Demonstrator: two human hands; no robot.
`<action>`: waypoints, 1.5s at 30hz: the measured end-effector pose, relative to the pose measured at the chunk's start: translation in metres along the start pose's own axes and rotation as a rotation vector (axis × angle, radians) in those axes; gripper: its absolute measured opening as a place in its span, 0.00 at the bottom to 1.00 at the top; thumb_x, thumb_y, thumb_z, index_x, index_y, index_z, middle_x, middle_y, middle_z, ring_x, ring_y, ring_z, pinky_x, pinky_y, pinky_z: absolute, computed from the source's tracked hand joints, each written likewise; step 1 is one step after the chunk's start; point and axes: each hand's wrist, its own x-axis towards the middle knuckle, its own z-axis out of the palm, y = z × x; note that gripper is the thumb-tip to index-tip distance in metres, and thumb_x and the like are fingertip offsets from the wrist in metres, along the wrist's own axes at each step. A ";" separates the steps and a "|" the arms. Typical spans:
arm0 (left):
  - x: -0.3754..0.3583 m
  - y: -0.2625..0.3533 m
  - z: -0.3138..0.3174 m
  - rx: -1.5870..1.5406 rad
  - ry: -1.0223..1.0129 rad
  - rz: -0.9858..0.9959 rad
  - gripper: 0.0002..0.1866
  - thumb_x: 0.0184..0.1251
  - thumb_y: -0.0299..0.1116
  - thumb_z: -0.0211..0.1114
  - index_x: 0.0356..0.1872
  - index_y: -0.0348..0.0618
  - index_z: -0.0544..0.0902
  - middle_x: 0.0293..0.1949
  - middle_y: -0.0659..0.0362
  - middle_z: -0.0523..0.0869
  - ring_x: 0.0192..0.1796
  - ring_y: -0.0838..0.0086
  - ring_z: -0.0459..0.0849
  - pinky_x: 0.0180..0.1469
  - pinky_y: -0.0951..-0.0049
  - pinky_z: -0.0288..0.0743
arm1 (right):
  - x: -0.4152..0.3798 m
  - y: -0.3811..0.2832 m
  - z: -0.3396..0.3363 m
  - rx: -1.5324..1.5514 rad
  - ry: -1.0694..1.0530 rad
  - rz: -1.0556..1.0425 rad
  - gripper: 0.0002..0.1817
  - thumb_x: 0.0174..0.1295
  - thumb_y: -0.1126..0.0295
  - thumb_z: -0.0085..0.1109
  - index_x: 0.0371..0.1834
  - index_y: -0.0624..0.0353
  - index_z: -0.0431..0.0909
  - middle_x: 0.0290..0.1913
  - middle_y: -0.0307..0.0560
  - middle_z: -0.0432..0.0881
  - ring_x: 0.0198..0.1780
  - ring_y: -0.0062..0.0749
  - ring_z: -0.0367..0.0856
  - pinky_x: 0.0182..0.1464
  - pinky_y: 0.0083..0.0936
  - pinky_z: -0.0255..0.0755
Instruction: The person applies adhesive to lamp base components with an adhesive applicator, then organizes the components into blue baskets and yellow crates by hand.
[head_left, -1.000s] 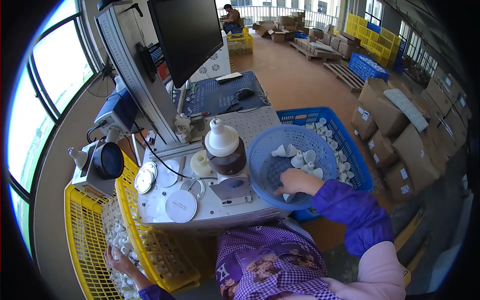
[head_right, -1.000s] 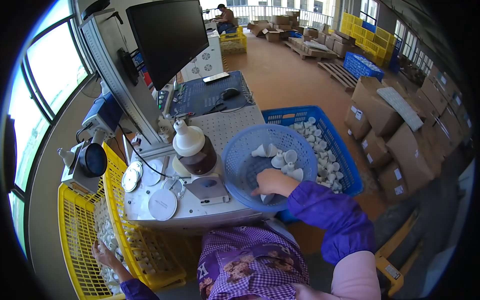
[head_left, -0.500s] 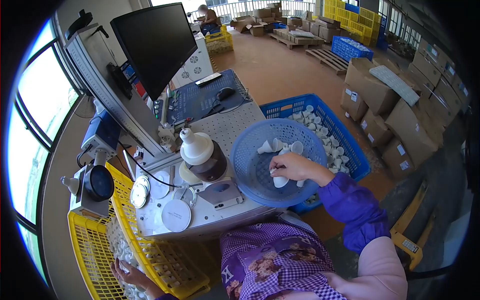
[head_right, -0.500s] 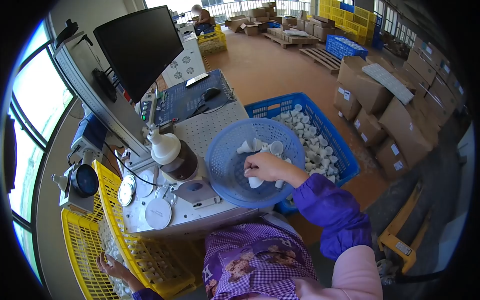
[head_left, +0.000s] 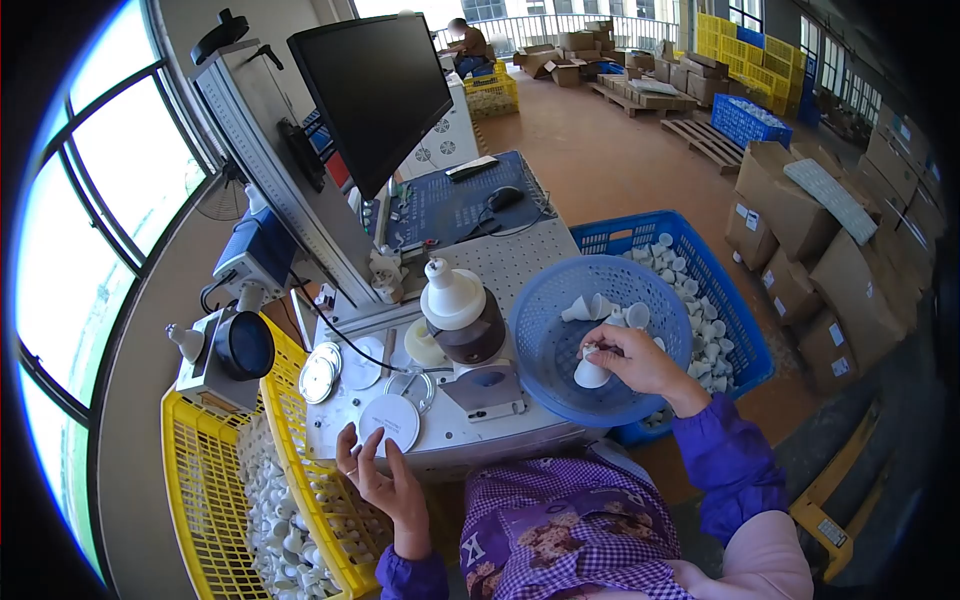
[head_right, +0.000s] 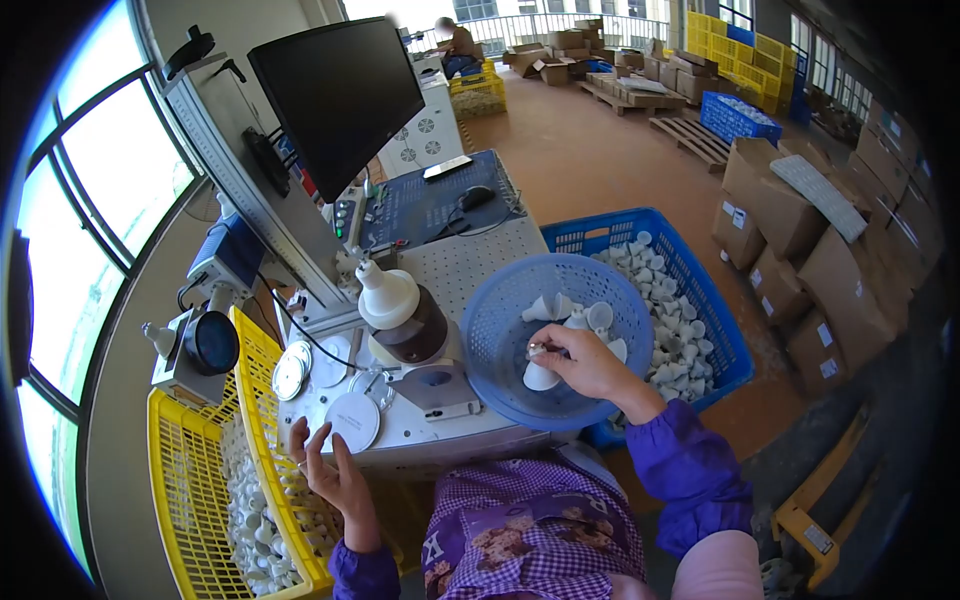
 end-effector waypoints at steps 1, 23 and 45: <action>0.003 0.009 0.005 -0.023 -0.033 0.012 0.12 0.55 0.19 0.63 0.42 0.40 0.82 0.57 0.51 0.71 0.61 0.60 0.69 0.58 0.63 0.63 | 0.000 0.002 0.000 -0.003 0.022 -0.002 0.09 0.63 0.73 0.57 0.44 0.63 0.76 0.38 0.41 0.82 0.42 0.23 0.79 0.45 0.22 0.72; 0.104 0.094 0.035 -0.666 -0.152 -0.178 0.10 0.61 0.28 0.66 0.42 0.36 0.83 0.49 0.56 0.79 0.55 0.71 0.73 0.59 0.70 0.64 | 0.090 -0.151 0.052 0.014 0.366 -0.560 0.15 0.54 0.63 0.69 0.34 0.64 0.78 0.31 0.49 0.83 0.34 0.30 0.82 0.35 0.24 0.73; 0.048 0.062 0.020 -0.741 -0.244 -0.457 0.10 0.61 0.26 0.66 0.43 0.37 0.81 0.46 0.57 0.80 0.52 0.74 0.75 0.56 0.74 0.65 | 0.101 -0.127 0.075 -0.208 0.402 -0.498 0.18 0.49 0.54 0.70 0.34 0.56 0.81 0.34 0.43 0.82 0.46 0.38 0.73 0.50 0.38 0.60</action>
